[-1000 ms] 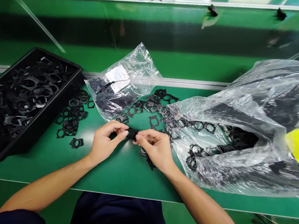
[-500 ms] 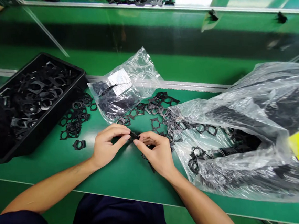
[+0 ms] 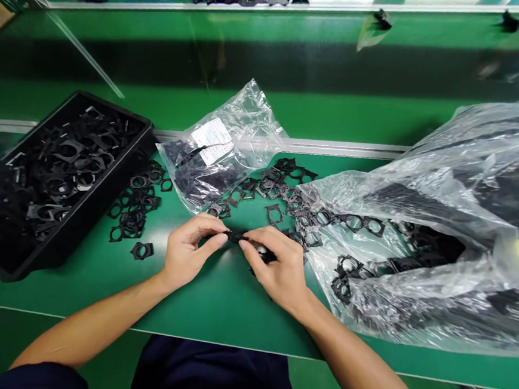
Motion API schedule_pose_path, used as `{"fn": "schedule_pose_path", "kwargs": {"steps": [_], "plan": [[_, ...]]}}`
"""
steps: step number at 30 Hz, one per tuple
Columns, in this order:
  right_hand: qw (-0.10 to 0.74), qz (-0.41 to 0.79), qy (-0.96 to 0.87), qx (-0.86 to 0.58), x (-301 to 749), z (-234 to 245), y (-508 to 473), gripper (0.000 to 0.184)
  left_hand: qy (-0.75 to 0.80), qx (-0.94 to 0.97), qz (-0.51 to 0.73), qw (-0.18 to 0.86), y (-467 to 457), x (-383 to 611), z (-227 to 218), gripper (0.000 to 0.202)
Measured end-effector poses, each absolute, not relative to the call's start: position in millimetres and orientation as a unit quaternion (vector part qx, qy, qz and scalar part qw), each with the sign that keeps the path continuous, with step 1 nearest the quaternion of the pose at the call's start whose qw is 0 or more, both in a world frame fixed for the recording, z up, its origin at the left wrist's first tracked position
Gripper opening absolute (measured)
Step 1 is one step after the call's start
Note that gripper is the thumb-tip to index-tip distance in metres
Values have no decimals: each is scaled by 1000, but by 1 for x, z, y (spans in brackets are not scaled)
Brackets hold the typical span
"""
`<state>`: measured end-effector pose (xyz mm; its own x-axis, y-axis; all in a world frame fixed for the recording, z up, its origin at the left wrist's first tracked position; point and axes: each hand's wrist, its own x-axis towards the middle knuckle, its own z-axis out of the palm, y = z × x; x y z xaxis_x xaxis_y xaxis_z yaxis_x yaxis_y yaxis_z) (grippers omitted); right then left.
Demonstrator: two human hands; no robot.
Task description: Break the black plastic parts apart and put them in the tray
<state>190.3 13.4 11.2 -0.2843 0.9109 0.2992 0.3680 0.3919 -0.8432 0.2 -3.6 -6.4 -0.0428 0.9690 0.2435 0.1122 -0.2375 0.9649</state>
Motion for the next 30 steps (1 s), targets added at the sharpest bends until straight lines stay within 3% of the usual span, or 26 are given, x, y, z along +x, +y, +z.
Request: {"fn": "schedule_pose_path", "kwargs": {"steps": [15,23,30], "plan": [[414,377,-699,-445,190,14,13,4,428,681,555,212,-2,-1,-2,10],[409,356,-714,-443,190,13,12,4,455,682,528,223,-4,-1,-2,4],[414,320,-739,-425,190,15,11,7,484,617,525,329,-5,-1,-5,6]]}}
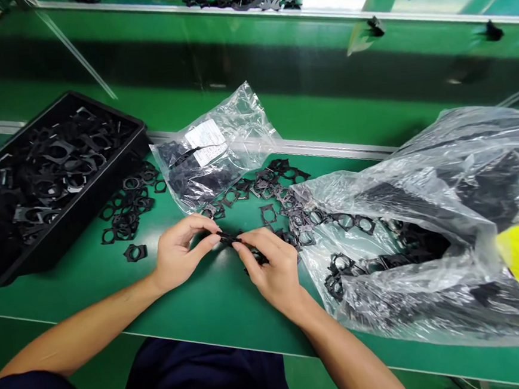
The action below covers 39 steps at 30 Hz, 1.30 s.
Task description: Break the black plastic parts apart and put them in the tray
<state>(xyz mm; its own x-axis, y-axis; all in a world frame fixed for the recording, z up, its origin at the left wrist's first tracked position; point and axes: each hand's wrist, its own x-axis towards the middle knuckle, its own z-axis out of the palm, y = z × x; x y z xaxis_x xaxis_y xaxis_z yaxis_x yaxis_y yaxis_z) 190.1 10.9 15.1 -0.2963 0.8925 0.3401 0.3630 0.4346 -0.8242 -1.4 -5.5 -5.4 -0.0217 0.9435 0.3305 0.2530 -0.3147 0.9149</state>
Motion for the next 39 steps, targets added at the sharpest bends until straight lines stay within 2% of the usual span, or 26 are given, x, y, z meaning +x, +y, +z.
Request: {"fn": "schedule_pose_path", "kwargs": {"steps": [7,14,19,22,26,30,34,39], "plan": [[402,347,-718,-450,190,17,10,6,480,638,514,314,-5,1,-2,7],[366,599,-527,-480,190,21,18,28,472,628,510,350,-7,3,-3,8],[343,698,-418,-470,190,21,24,37,427,690,511,284,-4,-3,-3,12],[346,653,-472,-481,189,20,22,36,436,681,527,260,-2,-5,-3,10],[412,515,-575,-484,190,18,17,14,431,681,536,251,1,-6,-2,9],[425,438,-665,-431,192,17,14,12,433,680,536,250,0,-5,-2,8],[425,434,-665,-434,192,16,12,3,429,683,532,258,-2,-5,-4,11],[427,454,-650,-435,192,15,13,2,428,677,538,262,-2,-5,-5,14]]}}
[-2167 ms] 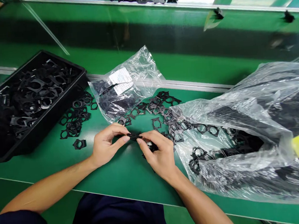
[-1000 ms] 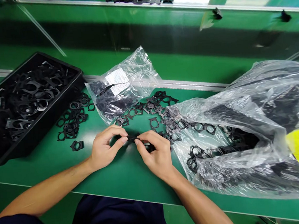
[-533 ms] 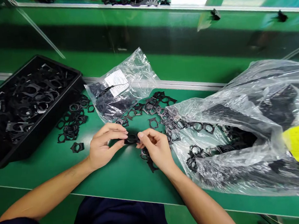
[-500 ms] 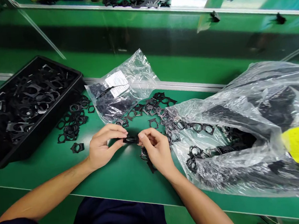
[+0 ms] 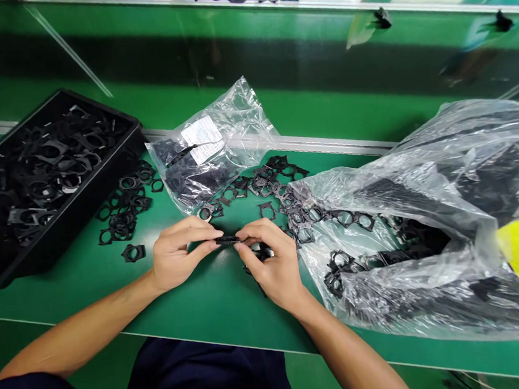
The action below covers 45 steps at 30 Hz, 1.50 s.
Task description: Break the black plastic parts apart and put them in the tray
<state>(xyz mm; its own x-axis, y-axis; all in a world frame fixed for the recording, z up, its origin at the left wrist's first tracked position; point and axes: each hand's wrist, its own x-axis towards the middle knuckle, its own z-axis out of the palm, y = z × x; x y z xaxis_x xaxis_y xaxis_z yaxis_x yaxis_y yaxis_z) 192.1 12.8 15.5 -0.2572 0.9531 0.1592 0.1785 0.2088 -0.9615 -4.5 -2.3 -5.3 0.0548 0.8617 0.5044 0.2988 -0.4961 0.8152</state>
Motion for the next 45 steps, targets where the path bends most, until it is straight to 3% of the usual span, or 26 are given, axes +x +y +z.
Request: {"fn": "schedule_pose_path", "kwargs": {"steps": [10,17,24,29,35,45], "plan": [[424,500,-627,-421,190,11,13,5,384,706,551,225,-5,-3,-5,24],[426,421,-692,-402,192,10,13,12,376,713,550,217,-2,-5,-6,21],[454,378,-709,-386,194,13,15,13,422,670,536,291,-4,-3,-6,11],[428,447,-660,-427,191,13,15,6,481,611,509,370,-3,-2,-5,8],[385,493,-628,-462,190,10,16,14,509,454,469,561,3,0,-7,26],[383,563,-555,-478,188,15,15,30,485,357,432,671,5,-1,0,33]]}}
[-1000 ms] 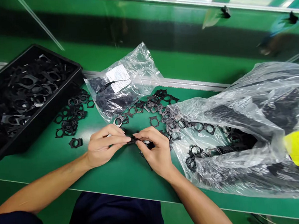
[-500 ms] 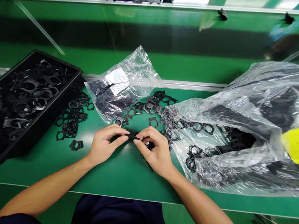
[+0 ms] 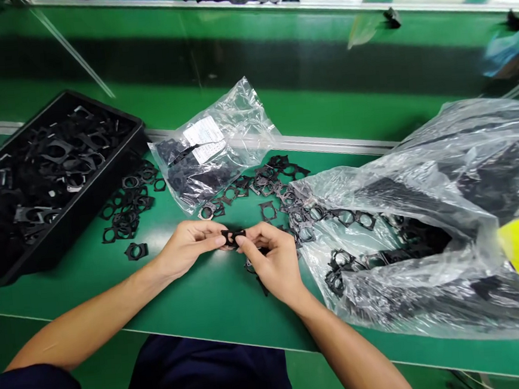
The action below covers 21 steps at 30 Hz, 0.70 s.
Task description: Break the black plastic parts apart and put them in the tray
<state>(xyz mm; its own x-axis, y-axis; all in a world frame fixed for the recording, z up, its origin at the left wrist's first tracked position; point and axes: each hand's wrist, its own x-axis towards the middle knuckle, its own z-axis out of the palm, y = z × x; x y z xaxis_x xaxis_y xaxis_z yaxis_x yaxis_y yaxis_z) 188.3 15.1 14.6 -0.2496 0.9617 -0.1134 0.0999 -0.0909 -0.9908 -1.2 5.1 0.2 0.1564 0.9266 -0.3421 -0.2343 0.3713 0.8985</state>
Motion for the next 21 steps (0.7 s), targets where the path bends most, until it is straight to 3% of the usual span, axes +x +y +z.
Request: {"fn": "schedule_pose_path", "kwargs": {"steps": [12,21], "plan": [[349,655,-487,-460,189,22,20,41,407,375,367,748,11,-12,1,38],[392,558,-553,-479,189,14,20,29,463,460,421,629,4,-1,3,30]]}}
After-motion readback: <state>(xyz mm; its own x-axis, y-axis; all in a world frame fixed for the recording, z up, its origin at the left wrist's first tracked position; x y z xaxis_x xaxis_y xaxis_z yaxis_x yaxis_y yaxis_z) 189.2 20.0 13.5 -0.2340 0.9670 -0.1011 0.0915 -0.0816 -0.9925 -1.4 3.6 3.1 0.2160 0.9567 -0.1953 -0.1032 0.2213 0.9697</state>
